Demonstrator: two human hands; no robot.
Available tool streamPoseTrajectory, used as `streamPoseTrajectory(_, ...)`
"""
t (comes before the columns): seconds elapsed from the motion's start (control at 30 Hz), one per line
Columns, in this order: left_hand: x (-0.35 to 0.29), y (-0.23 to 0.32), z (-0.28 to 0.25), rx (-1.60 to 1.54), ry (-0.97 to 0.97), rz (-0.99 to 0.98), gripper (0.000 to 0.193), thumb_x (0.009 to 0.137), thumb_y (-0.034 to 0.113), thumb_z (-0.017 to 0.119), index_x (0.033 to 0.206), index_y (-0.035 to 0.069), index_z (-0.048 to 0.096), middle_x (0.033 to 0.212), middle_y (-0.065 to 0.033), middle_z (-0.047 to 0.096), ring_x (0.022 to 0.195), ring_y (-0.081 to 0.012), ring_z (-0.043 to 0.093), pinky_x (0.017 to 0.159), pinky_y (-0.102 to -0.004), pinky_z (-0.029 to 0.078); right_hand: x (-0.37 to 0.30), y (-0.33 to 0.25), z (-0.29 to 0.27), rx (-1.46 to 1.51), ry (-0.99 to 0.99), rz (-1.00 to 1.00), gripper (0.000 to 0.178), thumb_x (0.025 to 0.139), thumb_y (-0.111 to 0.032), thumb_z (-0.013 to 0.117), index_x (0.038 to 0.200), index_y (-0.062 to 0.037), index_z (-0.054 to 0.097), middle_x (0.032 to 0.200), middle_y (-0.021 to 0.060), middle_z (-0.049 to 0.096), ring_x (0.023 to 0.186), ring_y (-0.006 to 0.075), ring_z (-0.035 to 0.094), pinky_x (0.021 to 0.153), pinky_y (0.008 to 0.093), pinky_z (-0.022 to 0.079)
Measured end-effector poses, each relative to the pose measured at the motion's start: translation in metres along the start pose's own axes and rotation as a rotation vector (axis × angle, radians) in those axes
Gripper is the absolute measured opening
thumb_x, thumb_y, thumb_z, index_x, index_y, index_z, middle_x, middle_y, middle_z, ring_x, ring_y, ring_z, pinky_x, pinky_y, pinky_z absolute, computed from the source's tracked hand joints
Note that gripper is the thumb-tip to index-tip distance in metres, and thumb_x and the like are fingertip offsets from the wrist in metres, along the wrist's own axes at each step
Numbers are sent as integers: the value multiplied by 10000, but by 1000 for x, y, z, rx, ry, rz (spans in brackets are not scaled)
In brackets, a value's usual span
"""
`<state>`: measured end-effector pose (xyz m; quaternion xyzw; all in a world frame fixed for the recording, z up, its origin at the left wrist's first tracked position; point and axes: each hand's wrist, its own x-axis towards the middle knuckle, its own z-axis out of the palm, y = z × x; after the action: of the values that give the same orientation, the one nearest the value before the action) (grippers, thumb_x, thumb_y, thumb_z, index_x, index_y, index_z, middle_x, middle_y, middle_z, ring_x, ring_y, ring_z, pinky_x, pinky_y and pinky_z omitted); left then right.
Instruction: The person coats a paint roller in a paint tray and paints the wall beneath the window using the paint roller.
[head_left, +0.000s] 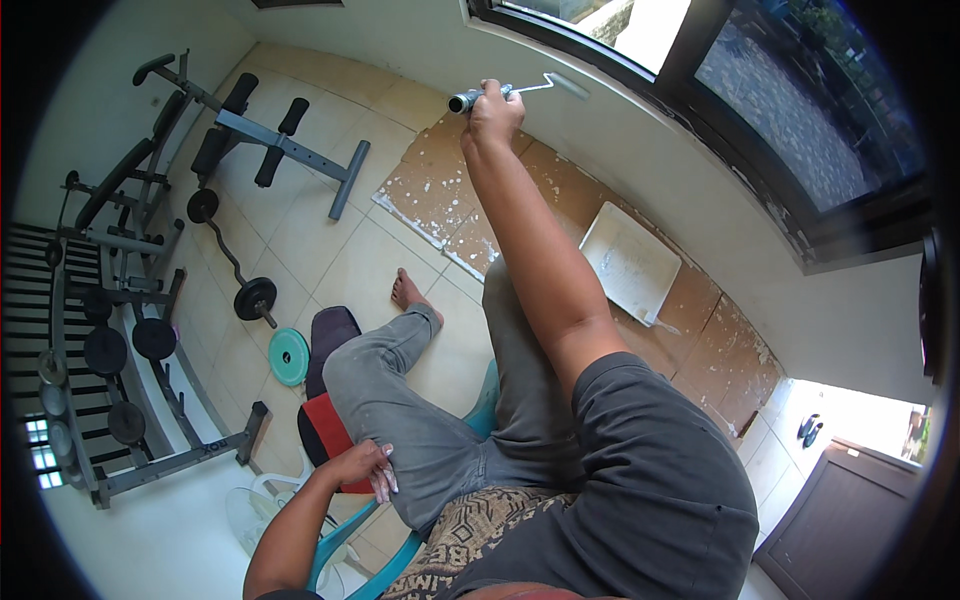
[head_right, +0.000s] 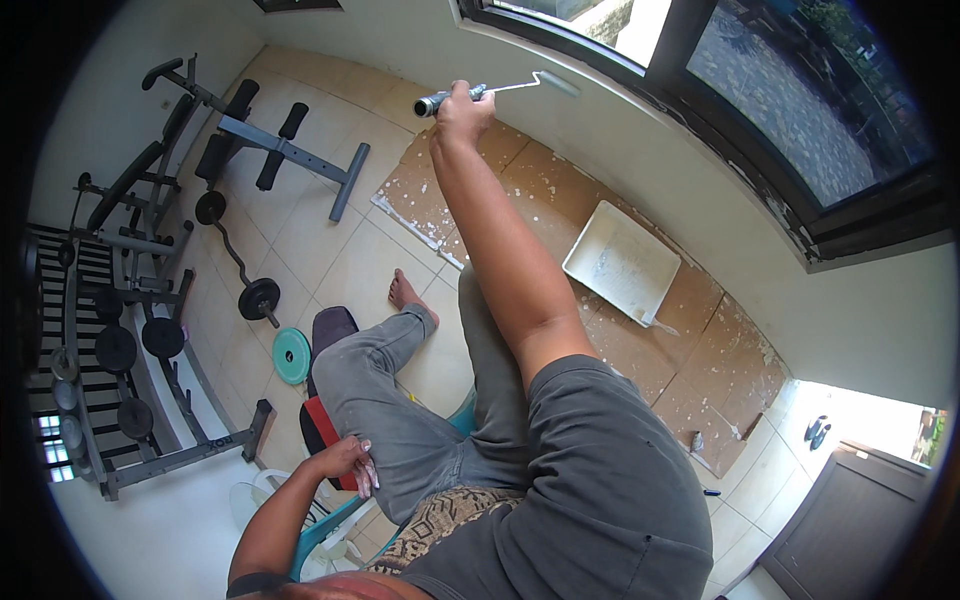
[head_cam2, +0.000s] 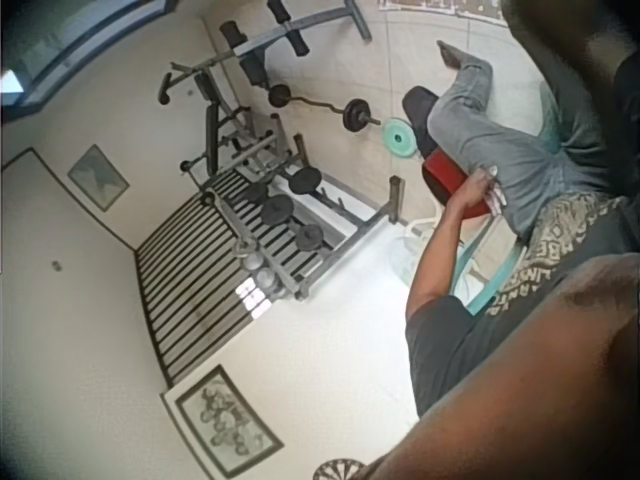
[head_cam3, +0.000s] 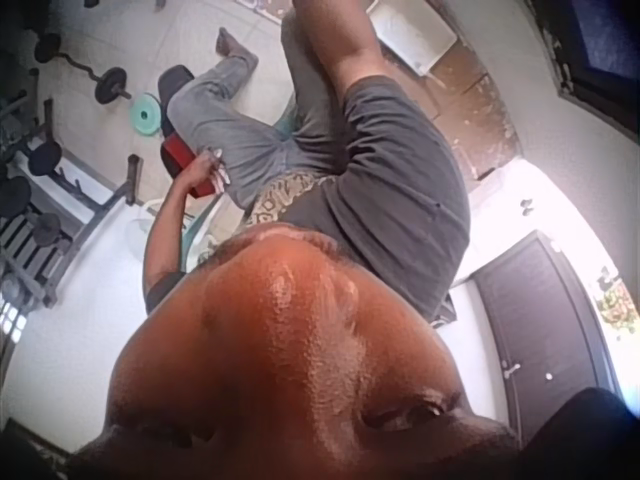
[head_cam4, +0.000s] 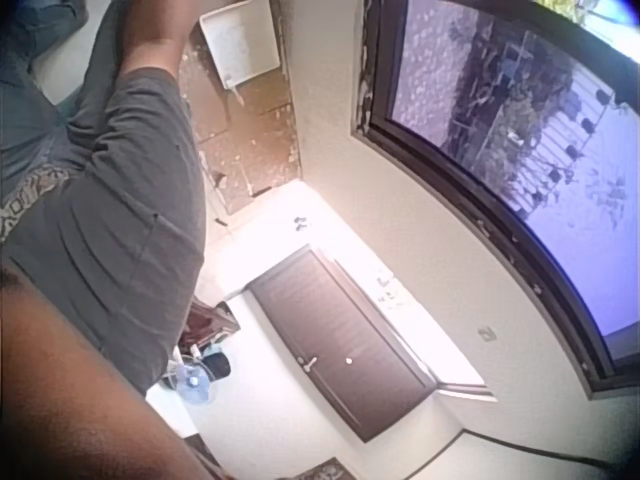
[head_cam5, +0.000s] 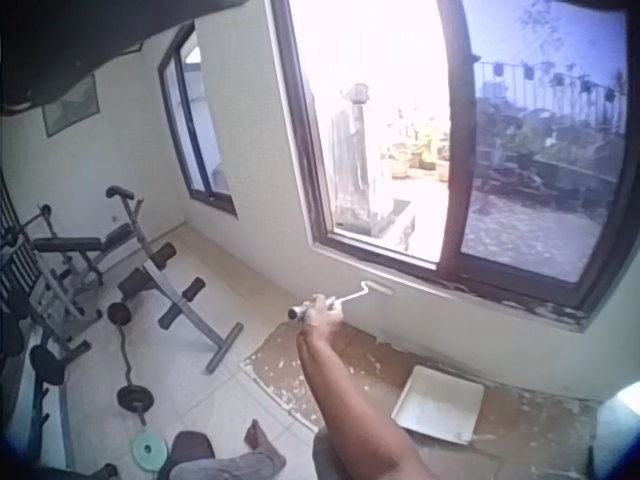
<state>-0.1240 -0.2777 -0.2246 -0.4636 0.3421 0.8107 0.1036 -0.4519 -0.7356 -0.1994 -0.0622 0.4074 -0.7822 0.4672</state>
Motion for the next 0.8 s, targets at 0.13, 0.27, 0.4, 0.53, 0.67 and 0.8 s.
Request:
streamPoseTrajectory(0.13,-1,-4,-1,0,4,5,820,1057,534,328,837,-193,637,807,-274,706,645,-362,724,624,-412,621,-15,-20,8,26,-25,-6,168,881,-100,626,963,-26,499,802,43,525,588,124,540,455,278,426)
streamPoseTrajectory(0.27,0,-1,-1,-37,-29,2,816,1056,534,334,839,-190,640,801,-272,706,646,-358,725,626,-410,622,-22,-41,7,14,-50,14,194,890,-130,637,981,-26,502,816,38,524,612,123,549,466,285,466)
streamPoseTrajectory(0.4,0,-2,-1,1,1,17,813,1056,532,335,839,-189,640,802,-271,707,643,-355,725,621,-408,622,-31,-47,11,38,-65,19,203,893,-147,647,988,-29,513,829,39,534,612,122,558,459,291,476)
streamPoseTrajectory(0.53,0,-5,-2,-40,-18,17,814,1053,538,341,838,-187,641,796,-269,706,640,-353,724,615,-406,624,-17,-30,4,-31,-44,18,193,879,-146,653,963,-28,525,794,51,557,557,133,551,437,290,467)
streamPoseTrajectory(0.67,0,-8,-2,-52,-14,5,817,1046,551,354,822,-182,636,792,-272,704,639,-355,724,613,-405,625,36,14,-24,-144,39,63,181,846,-140,668,898,-16,547,702,69,576,499,162,552,402,305,461)
streamPoseTrajectory(0.8,1,-3,0,-66,-7,-21,827,1041,560,363,819,-189,634,789,-276,701,641,-356,725,613,-403,626,69,58,-59,-179,88,100,171,844,-142,684,870,-32,556,736,58,578,526,155,570,409,294,470)
